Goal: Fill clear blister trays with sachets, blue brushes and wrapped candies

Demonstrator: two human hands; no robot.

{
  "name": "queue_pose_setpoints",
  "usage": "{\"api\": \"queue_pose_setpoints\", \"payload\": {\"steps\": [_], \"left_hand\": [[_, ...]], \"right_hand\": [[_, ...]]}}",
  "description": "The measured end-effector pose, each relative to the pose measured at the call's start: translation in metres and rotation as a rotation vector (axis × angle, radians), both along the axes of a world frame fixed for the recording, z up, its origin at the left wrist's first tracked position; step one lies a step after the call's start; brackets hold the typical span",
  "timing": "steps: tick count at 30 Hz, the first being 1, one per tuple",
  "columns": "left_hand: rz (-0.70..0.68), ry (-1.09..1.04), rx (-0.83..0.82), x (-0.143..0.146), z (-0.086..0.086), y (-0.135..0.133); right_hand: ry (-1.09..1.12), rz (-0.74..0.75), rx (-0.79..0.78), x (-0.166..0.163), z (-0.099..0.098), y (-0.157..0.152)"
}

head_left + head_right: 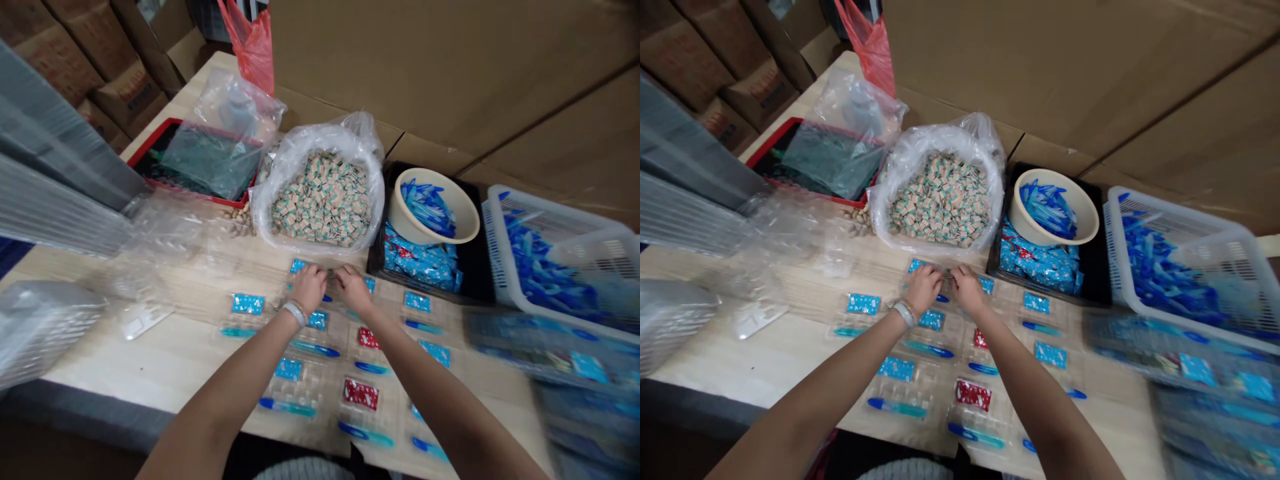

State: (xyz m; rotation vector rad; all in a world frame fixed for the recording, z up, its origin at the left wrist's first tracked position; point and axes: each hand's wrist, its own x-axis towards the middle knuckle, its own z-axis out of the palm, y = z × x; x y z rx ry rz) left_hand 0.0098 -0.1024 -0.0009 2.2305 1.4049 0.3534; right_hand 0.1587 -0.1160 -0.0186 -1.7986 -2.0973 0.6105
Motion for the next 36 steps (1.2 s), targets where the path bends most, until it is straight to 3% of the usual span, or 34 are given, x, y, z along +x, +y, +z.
{"api": "queue_pose_setpoints", "payload": {"steps": [4, 11, 19, 24, 30, 33, 36], "left_hand": [[-0.006, 0.011, -0.041, 0.016, -0.013, 0.011], [-0.003, -0.129, -0.082, 0.012, -0.019, 0.022], [-0.028, -0.195, -0.104, 0.013, -0.024, 0.026], [0.007, -0.237, -0.084, 0.013, -0.026, 0.027], [-0.061, -0.223, -0.071, 0.012, -0.03, 0.026], [-0.065, -0.239, -0.083, 0.016, -0.028, 0.025], [-0.001, -0.275, -0.09, 0.01, -0.016, 0.03]], "right_hand": [[0.038, -0.076, -0.033, 0.002, -0.002, 0.002], [0.015, -0.17, -0.06, 0.003, 0.002, 0.009], [0.041, -0.122, -0.075, 0.006, 0.003, 0.014], [0.015, -0.192, -0.11, 0.008, 0.003, 0.011], [-0.006, -0.188, -0.106, 0.002, 0.0, 0.007], [-0.038, -0.188, -0.071, -0.001, 0.0, 0.009], [-0.119, -0.111, -0.045, -0.001, 0.003, 0.012]]}}
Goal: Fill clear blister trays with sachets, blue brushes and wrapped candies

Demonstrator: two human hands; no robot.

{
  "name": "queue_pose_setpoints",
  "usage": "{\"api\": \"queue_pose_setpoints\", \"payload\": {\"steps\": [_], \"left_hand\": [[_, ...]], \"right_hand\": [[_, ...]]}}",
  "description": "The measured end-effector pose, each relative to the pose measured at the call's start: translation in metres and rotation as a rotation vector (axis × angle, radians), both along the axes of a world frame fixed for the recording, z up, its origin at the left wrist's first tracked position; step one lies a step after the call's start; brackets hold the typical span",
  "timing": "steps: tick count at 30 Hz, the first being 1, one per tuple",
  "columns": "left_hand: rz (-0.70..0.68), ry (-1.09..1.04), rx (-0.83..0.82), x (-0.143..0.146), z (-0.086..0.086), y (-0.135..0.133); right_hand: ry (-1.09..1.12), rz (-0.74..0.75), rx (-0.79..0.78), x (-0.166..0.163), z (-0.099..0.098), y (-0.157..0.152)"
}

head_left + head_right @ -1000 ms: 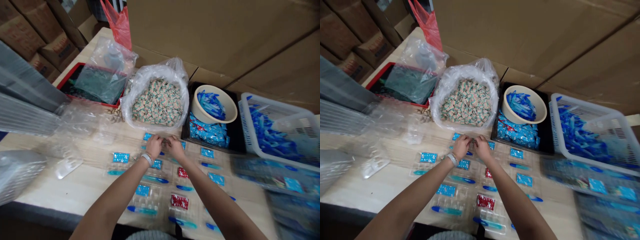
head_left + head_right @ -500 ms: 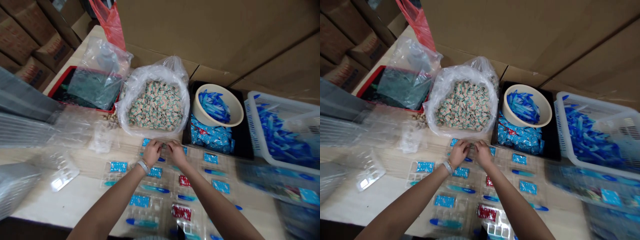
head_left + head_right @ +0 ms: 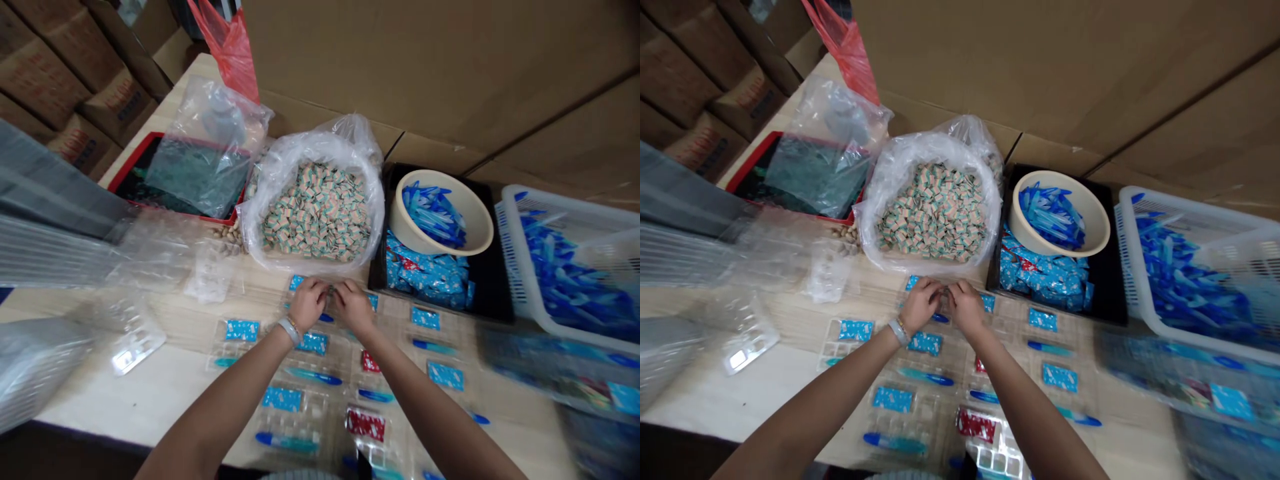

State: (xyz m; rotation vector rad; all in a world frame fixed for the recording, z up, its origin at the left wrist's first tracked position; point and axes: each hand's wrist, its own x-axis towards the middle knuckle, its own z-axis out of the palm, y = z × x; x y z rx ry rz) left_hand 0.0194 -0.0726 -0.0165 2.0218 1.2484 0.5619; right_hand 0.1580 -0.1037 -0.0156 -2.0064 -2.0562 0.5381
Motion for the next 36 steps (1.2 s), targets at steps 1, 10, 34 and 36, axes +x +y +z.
{"api": "queue_pose_setpoints", "payload": {"steps": [1, 10, 34, 36], "left_hand": [[0.032, -0.018, -0.003, -0.009, 0.007, 0.002], [0.233, 0.125, -0.217, -0.151, 0.046, -0.046], [0.181, 0.194, -0.067, -0.137, 0.007, -0.088], [0.189, 0.177, -0.063, -0.136, 0.002, -0.084]], "right_hand": [[-0.023, 0.04, 0.0, 0.001, 0.001, 0.001], [0.263, 0.153, 0.004, -0.043, 0.021, -0.027], [-0.212, 0.617, -0.328, -0.152, 0.046, -0.005], [-0.24, 0.583, -0.293, -0.151, 0.046, -0.005]]}}
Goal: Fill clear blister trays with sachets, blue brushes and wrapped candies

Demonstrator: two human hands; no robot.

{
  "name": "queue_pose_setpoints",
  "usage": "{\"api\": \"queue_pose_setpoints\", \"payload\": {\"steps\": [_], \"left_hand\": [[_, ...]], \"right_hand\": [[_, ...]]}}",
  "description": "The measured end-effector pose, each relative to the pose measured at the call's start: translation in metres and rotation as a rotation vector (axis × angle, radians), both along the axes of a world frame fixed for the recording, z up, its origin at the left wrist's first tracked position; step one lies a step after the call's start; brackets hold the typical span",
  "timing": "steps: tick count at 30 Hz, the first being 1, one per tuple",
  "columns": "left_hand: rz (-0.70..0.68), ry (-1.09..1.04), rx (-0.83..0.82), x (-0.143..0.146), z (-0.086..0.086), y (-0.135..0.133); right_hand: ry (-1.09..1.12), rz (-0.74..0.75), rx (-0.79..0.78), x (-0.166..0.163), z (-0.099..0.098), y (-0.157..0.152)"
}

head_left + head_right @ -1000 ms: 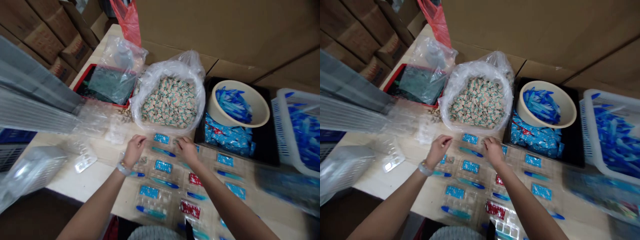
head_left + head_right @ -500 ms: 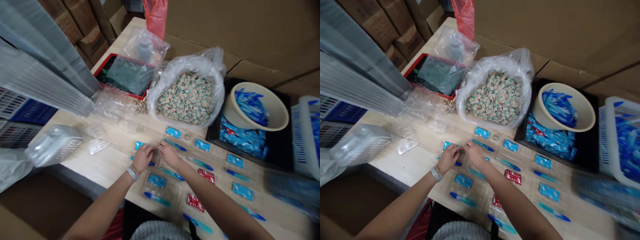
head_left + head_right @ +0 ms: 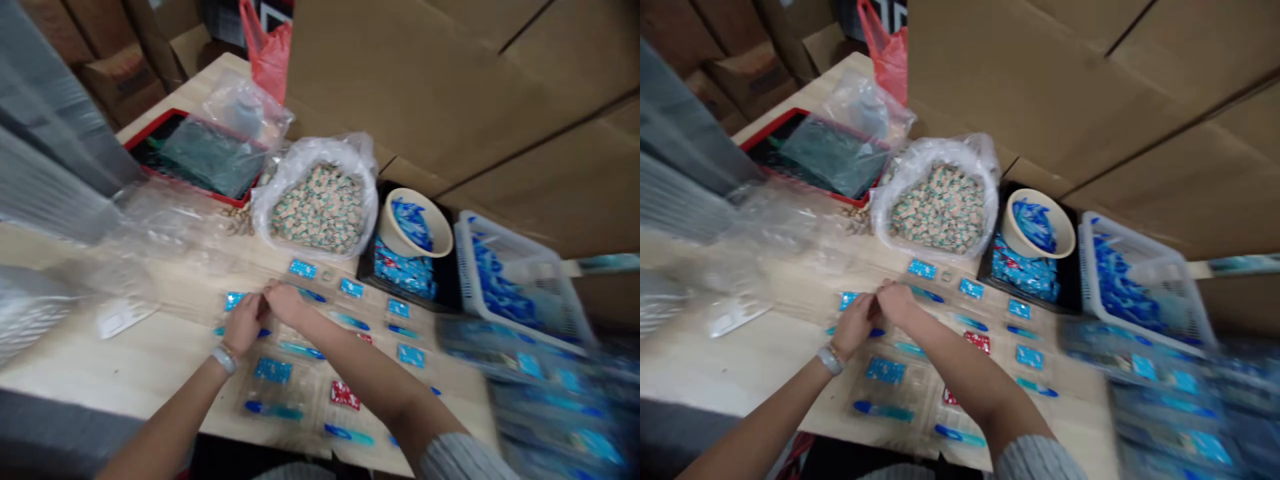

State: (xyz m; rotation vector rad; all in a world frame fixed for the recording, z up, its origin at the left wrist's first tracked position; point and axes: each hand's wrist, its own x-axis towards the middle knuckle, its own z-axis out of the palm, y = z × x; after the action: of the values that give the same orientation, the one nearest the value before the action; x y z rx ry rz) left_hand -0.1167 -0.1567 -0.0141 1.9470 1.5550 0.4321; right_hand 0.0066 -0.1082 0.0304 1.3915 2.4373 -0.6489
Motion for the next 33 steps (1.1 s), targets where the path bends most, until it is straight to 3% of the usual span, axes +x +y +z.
{"api": "queue_pose_setpoints", "payload": {"steps": [5, 12, 18, 24, 29, 33], "left_hand": [[-0.077, -0.003, 0.001, 0.003, -0.004, 0.01], [-0.039, -0.056, -0.032, -0.003, 0.005, 0.012], [-0.051, -0.068, -0.002, -0.008, 0.01, 0.007], [-0.066, -0.01, 0.011, 0.001, 0.007, 0.01], [-0.059, -0.088, 0.017, -0.002, 0.006, 0.009], [0.031, -0.173, 0.006, -0.005, 0.019, 0.009]], "right_hand": [[0.025, -0.116, 0.059, 0.013, -0.007, -0.002], [0.312, -0.478, 0.142, 0.046, 0.0, -0.013], [0.459, -0.418, 0.105, 0.043, -0.017, -0.033], [0.368, -0.324, 0.167, 0.019, -0.035, -0.037], [0.358, -0.35, 0.2, 0.016, -0.037, -0.038], [0.46, -0.428, 0.185, 0.02, -0.029, -0.031]]}}
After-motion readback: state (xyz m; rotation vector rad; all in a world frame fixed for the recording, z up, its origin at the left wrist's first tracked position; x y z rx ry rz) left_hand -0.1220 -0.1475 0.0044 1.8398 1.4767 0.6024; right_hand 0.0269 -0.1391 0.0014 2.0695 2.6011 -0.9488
